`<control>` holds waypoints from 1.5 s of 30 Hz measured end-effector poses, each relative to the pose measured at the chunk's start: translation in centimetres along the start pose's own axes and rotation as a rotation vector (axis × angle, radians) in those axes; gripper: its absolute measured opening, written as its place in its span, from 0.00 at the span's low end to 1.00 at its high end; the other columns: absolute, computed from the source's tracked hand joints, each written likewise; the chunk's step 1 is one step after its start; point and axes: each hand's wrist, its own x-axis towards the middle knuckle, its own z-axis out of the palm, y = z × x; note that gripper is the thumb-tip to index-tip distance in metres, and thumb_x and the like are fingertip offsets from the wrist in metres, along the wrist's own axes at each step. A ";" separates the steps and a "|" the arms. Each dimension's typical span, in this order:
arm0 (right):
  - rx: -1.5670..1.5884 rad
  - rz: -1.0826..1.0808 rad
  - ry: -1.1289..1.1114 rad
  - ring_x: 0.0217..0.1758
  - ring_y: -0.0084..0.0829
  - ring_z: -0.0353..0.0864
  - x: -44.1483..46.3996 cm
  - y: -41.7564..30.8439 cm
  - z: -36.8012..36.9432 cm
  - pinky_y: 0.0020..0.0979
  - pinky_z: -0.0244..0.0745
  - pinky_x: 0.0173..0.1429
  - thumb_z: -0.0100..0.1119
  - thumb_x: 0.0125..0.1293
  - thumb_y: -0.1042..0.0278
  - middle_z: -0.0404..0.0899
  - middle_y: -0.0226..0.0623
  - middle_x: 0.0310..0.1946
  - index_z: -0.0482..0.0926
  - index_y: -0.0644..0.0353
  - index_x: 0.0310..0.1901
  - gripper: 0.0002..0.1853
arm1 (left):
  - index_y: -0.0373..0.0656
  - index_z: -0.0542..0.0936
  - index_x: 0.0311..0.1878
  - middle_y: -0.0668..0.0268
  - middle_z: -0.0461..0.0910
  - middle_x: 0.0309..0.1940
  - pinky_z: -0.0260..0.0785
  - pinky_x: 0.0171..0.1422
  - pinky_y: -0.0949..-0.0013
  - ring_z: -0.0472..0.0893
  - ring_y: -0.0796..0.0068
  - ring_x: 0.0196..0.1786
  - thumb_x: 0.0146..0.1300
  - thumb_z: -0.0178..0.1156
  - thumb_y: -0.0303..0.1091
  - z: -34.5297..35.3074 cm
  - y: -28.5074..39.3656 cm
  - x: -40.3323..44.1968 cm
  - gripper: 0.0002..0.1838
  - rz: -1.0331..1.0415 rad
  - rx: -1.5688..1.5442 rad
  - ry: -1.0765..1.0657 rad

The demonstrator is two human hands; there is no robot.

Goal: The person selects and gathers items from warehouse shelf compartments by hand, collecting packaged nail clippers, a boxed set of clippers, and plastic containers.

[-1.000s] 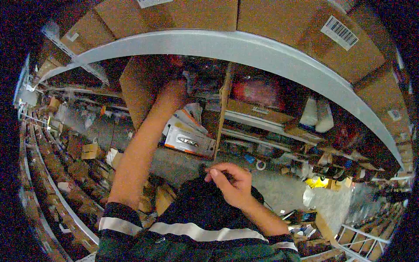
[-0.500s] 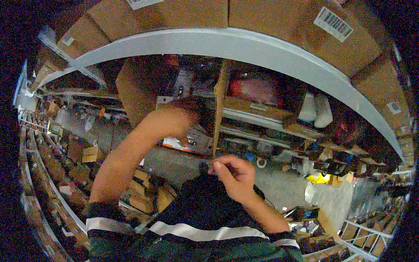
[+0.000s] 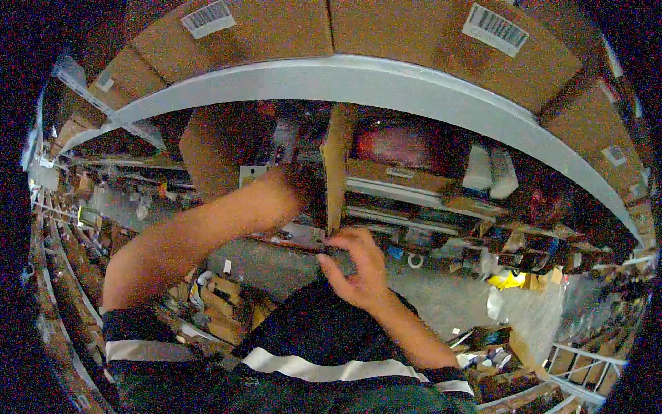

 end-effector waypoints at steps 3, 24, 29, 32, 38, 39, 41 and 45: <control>0.024 -0.016 0.010 0.40 0.41 0.75 0.1 0.5 0.1 0.34 0.71 0.44 0.66 0.50 0.74 0.74 0.45 0.37 0.75 0.61 0.39 0.13 | 0.49 0.84 0.34 0.68 0.83 0.35 0.68 0.47 0.61 0.80 0.68 0.43 0.40 0.69 0.37 -2.0 0.7 -1.9 0.14 -0.049 0.125 -0.024; 0.473 0.040 -0.536 0.55 0.41 0.73 -0.3 -1.8 -1.4 0.38 0.69 0.57 0.74 0.44 0.50 0.67 0.51 0.57 0.57 0.65 0.65 0.51 | 0.41 0.77 0.33 0.60 0.77 0.34 0.68 0.42 0.58 0.78 0.58 0.39 0.35 0.73 0.47 0.0 8.2 -19.3 0.24 -0.673 -1.067 1.194; 1.180 0.292 -0.410 0.64 0.46 0.64 -0.8 -3.2 1.9 0.44 0.64 0.63 0.81 0.34 0.59 0.50 0.55 0.67 0.43 0.56 0.68 0.63 | 0.40 0.71 0.48 0.57 0.76 0.37 0.71 0.41 0.56 0.78 0.53 0.39 0.37 0.71 0.50 -2.4 13.9 -11.4 0.36 -0.649 -1.088 0.816; 1.062 0.531 -0.424 0.64 0.46 0.64 -1.2 -2.3 0.2 0.45 0.61 0.65 0.82 0.30 0.60 0.54 0.57 0.65 0.50 0.57 0.64 0.59 | 0.34 0.69 0.47 0.54 0.73 0.40 0.73 0.39 0.56 0.78 0.52 0.39 0.44 0.67 0.52 -2.7 15.8 -9.6 0.34 -0.619 -1.108 0.724; 0.944 0.688 -0.344 0.62 0.43 0.64 -4.0 -1.4 -1.8 0.44 0.61 0.64 0.82 0.31 0.56 0.61 0.51 0.60 0.53 0.58 0.62 0.57 | 0.30 0.68 0.48 0.51 0.71 0.40 0.77 0.32 0.61 0.78 0.56 0.40 0.47 0.62 0.56 -3.8 16.1 -8.2 0.37 -0.621 -0.786 0.713; 0.945 0.690 -0.294 0.59 0.40 0.67 -4.6 -1.2 -2.0 0.42 0.63 0.62 0.82 0.30 0.57 0.64 0.47 0.57 0.54 0.58 0.61 0.56 | 0.28 0.65 0.55 0.53 0.71 0.40 0.75 0.38 0.61 0.76 0.56 0.43 0.48 0.62 0.56 -4.0 16.1 -8.0 0.41 -0.604 -0.845 0.706; 0.934 0.669 -0.199 0.53 0.33 0.72 -5.9 -0.4 -2.3 0.38 0.69 0.57 0.83 0.29 0.58 0.70 0.38 0.51 0.56 0.59 0.59 0.55 | 0.28 0.63 0.58 0.53 0.71 0.41 0.73 0.42 0.61 0.75 0.55 0.45 0.48 0.61 0.56 -4.6 16.5 -7.4 0.43 -0.564 -0.766 0.691; 1.014 0.926 0.043 0.53 0.35 0.72 -6.8 -1.4 -4.1 0.40 0.69 0.59 0.81 0.32 0.64 0.70 0.38 0.51 0.57 0.57 0.59 0.51 | 0.35 0.59 0.65 0.52 0.71 0.47 0.66 0.53 0.61 0.71 0.50 0.50 0.49 0.63 0.54 -5.5 15.3 -7.5 0.46 -0.340 -0.863 0.863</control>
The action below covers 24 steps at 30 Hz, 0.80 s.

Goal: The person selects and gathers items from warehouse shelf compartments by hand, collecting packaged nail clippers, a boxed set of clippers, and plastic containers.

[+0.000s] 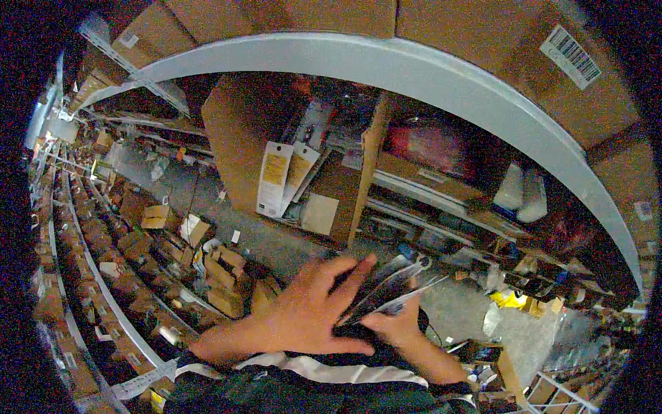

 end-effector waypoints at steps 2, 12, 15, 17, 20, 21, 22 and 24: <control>0.071 0.014 0.043 0.53 0.36 0.73 -0.5 -0.2 -0.9 0.40 0.70 0.58 0.78 0.35 0.68 0.70 0.39 0.50 0.57 0.56 0.59 0.48 | 0.38 0.64 0.62 0.51 0.70 0.50 0.64 0.56 0.59 0.70 0.48 0.52 0.46 0.67 0.53 -3.1 -1.5 0.7 0.43 0.060 -0.125 0.070; 0.255 -0.091 -0.014 0.51 0.43 0.75 -0.4 -1.2 -4.1 0.45 0.74 0.53 0.69 0.38 0.83 0.71 0.42 0.50 0.54 0.51 0.63 0.48 | 0.40 0.58 0.64 0.46 0.67 0.50 0.75 0.46 0.58 0.73 0.47 0.51 0.46 0.68 0.37 0.5 -12.0 5.6 0.42 -0.643 0.717 0.020; 0.182 -0.092 0.011 0.53 0.44 0.73 -0.6 -1.2 -4.8 0.47 0.74 0.54 0.69 0.39 0.82 0.70 0.43 0.51 0.52 0.50 0.64 0.50 | 0.37 0.59 0.61 0.44 0.70 0.48 0.76 0.42 0.58 0.77 0.47 0.47 0.46 0.66 0.33 1.1 -13.1 5.6 0.39 -0.630 0.749 0.165; 0.192 -0.071 -0.038 0.54 0.45 0.72 -0.5 -2.3 -4.5 0.47 0.73 0.55 0.70 0.39 0.82 0.69 0.44 0.52 0.50 0.51 0.65 0.51 | 0.36 0.61 0.57 0.44 0.73 0.44 0.76 0.39 0.57 0.78 0.47 0.42 0.47 0.65 0.30 0.5 -13.2 5.4 0.34 -0.664 0.660 0.163; 0.160 -0.060 -0.058 0.54 0.44 0.72 0.0 -3.1 -4.7 0.46 0.73 0.55 0.69 0.40 0.83 0.68 0.44 0.53 0.51 0.53 0.64 0.49 | 0.35 0.65 0.50 0.45 0.77 0.34 0.75 0.36 0.53 0.80 0.46 0.33 0.48 0.60 0.26 -0.2 -12.4 5.1 0.25 -0.669 0.600 0.208; 0.159 -0.057 -0.060 0.54 0.44 0.72 0.1 -3.2 -4.9 0.46 0.73 0.55 0.69 0.40 0.83 0.68 0.44 0.53 0.51 0.53 0.64 0.49 | 0.34 0.66 0.47 0.45 0.78 0.28 0.75 0.35 0.51 0.80 0.46 0.29 0.49 0.58 0.25 -0.4 -12.1 5.1 0.21 -0.641 0.631 0.252; 0.171 -0.071 -0.073 0.54 0.43 0.72 0.3 -3.2 -5.1 0.46 0.72 0.56 0.68 0.40 0.83 0.68 0.43 0.53 0.52 0.53 0.64 0.48 | 0.34 0.66 0.47 0.45 0.78 0.28 0.75 0.35 0.51 0.80 0.46 0.29 0.49 0.58 0.25 -0.6 -12.0 5.1 0.21 -0.647 0.632 0.253; 0.181 -0.081 -0.095 0.54 0.42 0.72 0.6 -3.3 -5.6 0.46 0.72 0.56 0.67 0.40 0.84 0.68 0.42 0.53 0.52 0.54 0.63 0.47 | 0.34 0.68 0.48 0.47 0.78 0.24 0.74 0.34 0.50 0.80 0.46 0.29 0.51 0.54 0.24 -1.1 -11.8 5.1 0.19 -0.696 0.699 0.292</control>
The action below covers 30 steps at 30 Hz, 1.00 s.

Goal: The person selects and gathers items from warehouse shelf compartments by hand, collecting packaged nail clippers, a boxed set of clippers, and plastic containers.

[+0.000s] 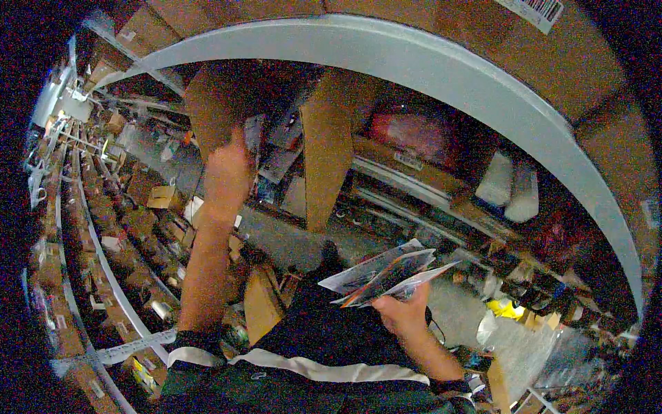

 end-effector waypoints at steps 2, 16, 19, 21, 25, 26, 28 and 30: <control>-0.016 0.021 -0.015 0.54 0.41 0.73 0.3 -0.1 -0.3 0.45 0.73 0.56 0.66 0.41 0.85 0.70 0.41 0.51 0.54 0.55 0.62 0.45 | 0.34 0.68 0.49 0.48 0.78 0.24 0.73 0.34 0.49 0.80 0.46 0.29 0.51 0.53 0.24 -0.9 -0.8 -0.1 0.19 -0.010 -0.036 0.056; -0.070 0.238 -0.432 0.60 0.51 0.67 3.6 -0.6 2.1 0.52 0.67 0.58 0.75 0.39 0.68 0.68 0.51 0.56 0.72 0.59 0.43 0.27 | 0.35 0.73 0.52 0.62 0.82 0.37 0.73 0.39 0.75 0.81 0.77 0.37 0.52 0.60 0.19 -8.6 1.2 -11.5 0.21 -0.075 -1.104 0.014; -0.119 0.104 -0.563 0.67 0.49 0.59 4.1 0.2 4.1 0.52 0.53 0.66 0.76 0.37 0.62 0.62 0.54 0.61 0.75 0.58 0.35 0.23 | 0.38 0.75 0.50 0.59 0.80 0.30 0.73 0.33 0.68 0.82 0.68 0.30 0.51 0.61 0.23 -9.1 3.2 -12.8 0.19 0.129 -0.734 -0.162; -0.375 0.179 -0.662 0.67 0.48 0.59 4.3 0.4 3.3 0.48 0.54 0.67 0.77 0.35 0.61 0.62 0.53 0.61 0.75 0.57 0.37 0.25 | 0.39 0.75 0.49 0.59 0.77 0.26 0.72 0.30 0.65 0.79 0.62 0.27 0.50 0.62 0.24 -8.5 4.3 -12.9 0.19 0.247 -0.814 -0.142; -0.303 0.339 -0.490 0.63 0.43 0.64 3.4 1.3 2.4 0.45 0.59 0.65 0.76 0.36 0.62 0.67 0.51 0.58 0.73 0.61 0.43 0.31 | 0.38 0.75 0.48 0.59 0.77 0.26 0.72 0.29 0.68 0.79 0.64 0.27 0.51 0.63 0.26 -7.0 3.8 -12.4 0.19 0.336 -0.913 -0.116; -0.264 0.403 -0.414 0.61 0.41 0.67 3.3 1.3 2.4 0.44 0.61 0.64 0.76 0.37 0.61 0.69 0.50 0.56 0.71 0.63 0.46 0.33 | 0.39 0.76 0.47 0.59 0.79 0.29 0.73 0.32 0.67 0.80 0.64 0.29 0.51 0.65 0.30 -6.7 3.5 -11.8 0.18 0.350 -0.997 -0.122; -0.190 0.345 -0.412 0.59 0.42 0.69 3.6 0.9 4.4 0.44 0.61 0.65 0.75 0.38 0.60 0.70 0.49 0.55 0.69 0.63 0.49 0.36 | 0.41 0.77 0.46 0.59 0.79 0.30 0.74 0.33 0.67 0.80 0.63 0.30 0.52 0.66 0.32 -7.0 1.9 -10.3 0.18 0.359 -1.041 -0.172; -0.084 0.297 -0.406 0.58 0.42 0.70 3.9 1.0 5.4 0.44 0.60 0.65 0.74 0.38 0.58 0.70 0.48 0.54 0.67 0.63 0.52 0.38 | 0.44 0.79 0.44 0.59 0.81 0.34 0.74 0.37 0.65 0.81 0.62 0.33 0.53 0.66 0.36 -7.7 -0.1 -8.1 0.15 0.304 -0.977 -0.234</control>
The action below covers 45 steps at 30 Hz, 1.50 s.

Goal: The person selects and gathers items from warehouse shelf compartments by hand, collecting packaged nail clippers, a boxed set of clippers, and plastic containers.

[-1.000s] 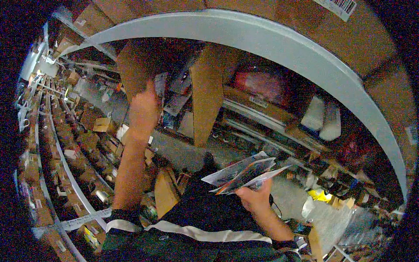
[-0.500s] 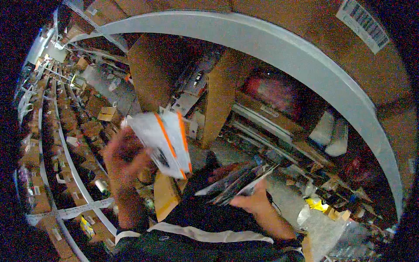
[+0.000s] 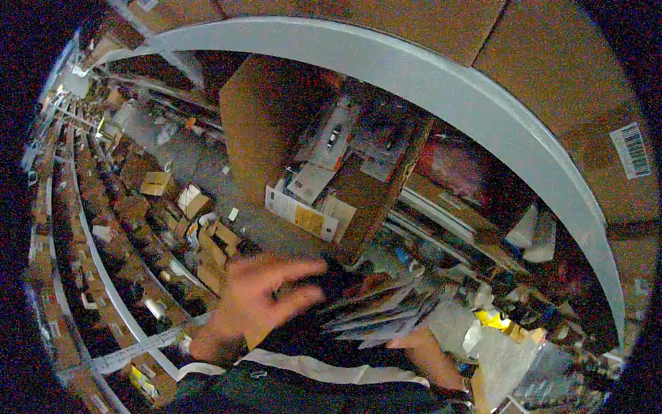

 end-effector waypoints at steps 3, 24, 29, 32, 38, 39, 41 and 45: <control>0.062 0.001 0.034 0.58 0.43 0.70 -0.7 0.7 -0.2 0.45 0.61 0.65 0.73 0.39 0.56 0.70 0.47 0.54 0.67 0.62 0.53 0.38 | 0.41 0.77 0.36 0.59 0.79 0.31 0.74 0.39 0.62 0.81 0.59 0.35 0.55 0.62 0.37 -1.1 -4.5 4.5 0.10 -0.012 0.359 0.115; 0.252 -0.165 0.223 0.58 0.47 0.69 -2.1 3.8 -1.4 0.51 0.63 0.62 0.69 0.44 0.47 0.70 0.45 0.56 0.64 0.56 0.59 0.41 | 0.36 0.72 0.43 0.51 0.76 0.35 0.70 0.44 0.59 0.79 0.56 0.39 0.50 0.61 0.38 -6.9 -3.0 4.3 0.20 -0.251 0.323 -0.140; 0.239 -0.191 0.240 0.58 0.48 0.69 -1.9 4.1 -1.5 0.52 0.64 0.61 0.67 0.45 0.45 0.70 0.44 0.56 0.64 0.54 0.60 0.41 | 0.36 0.71 0.45 0.59 0.74 0.36 0.69 0.45 0.69 0.77 0.70 0.41 0.54 0.62 0.36 -6.2 -3.3 -0.9 0.19 -0.098 -0.450 0.123; 0.231 -0.197 0.239 0.58 0.49 0.69 -2.2 4.4 -1.8 0.53 0.64 0.61 0.67 0.46 0.44 0.70 0.44 0.56 0.63 0.54 0.61 0.42 | 0.35 0.68 0.50 0.60 0.75 0.38 0.69 0.46 0.68 0.77 0.71 0.41 0.58 0.59 0.34 -1.8 -2.2 -1.8 0.20 -0.371 -0.866 -0.135; 0.213 -0.233 0.277 0.58 0.50 0.68 -3.2 4.8 -2.7 0.55 0.65 0.60 0.65 0.47 0.41 0.69 0.43 0.57 0.63 0.52 0.63 0.43 | 0.36 0.64 0.52 0.50 0.75 0.38 0.70 0.44 0.59 0.78 0.52 0.39 0.61 0.55 0.35 2.9 -1.0 -1.2 0.20 -0.030 -0.443 -0.407; 0.212 -0.236 0.282 0.58 0.51 0.68 -3.2 5.0 -2.7 0.55 0.65 0.60 0.65 0.47 0.41 0.69 0.43 0.57 0.62 0.52 0.63 0.43 | 0.36 0.64 0.52 0.48 0.75 0.38 0.70 0.43 0.57 0.77 0.48 0.39 0.61 0.54 0.35 2.8 -0.9 -1.2 0.20 0.014 -0.385 -0.391; 0.223 -0.245 0.286 0.58 0.51 0.68 -3.4 5.1 -2.9 0.56 0.65 0.60 0.65 0.48 0.40 0.69 0.43 0.57 0.62 0.51 0.63 0.43 | 0.36 0.64 0.52 0.47 0.75 0.37 0.70 0.43 0.55 0.77 0.47 0.39 0.61 0.54 0.35 2.5 -0.7 -1.1 0.19 -0.037 -0.376 -0.432; 0.358 -0.206 0.255 0.64 0.55 0.61 -4.7 6.0 -4.6 0.59 0.59 0.64 0.68 0.43 0.39 0.60 0.49 0.63 0.55 0.50 0.67 0.51 | 0.36 0.65 0.50 0.45 0.76 0.35 0.70 0.42 0.52 0.78 0.45 0.38 0.62 0.53 0.33 2.7 -0.5 -0.8 0.17 -0.024 -0.299 -0.439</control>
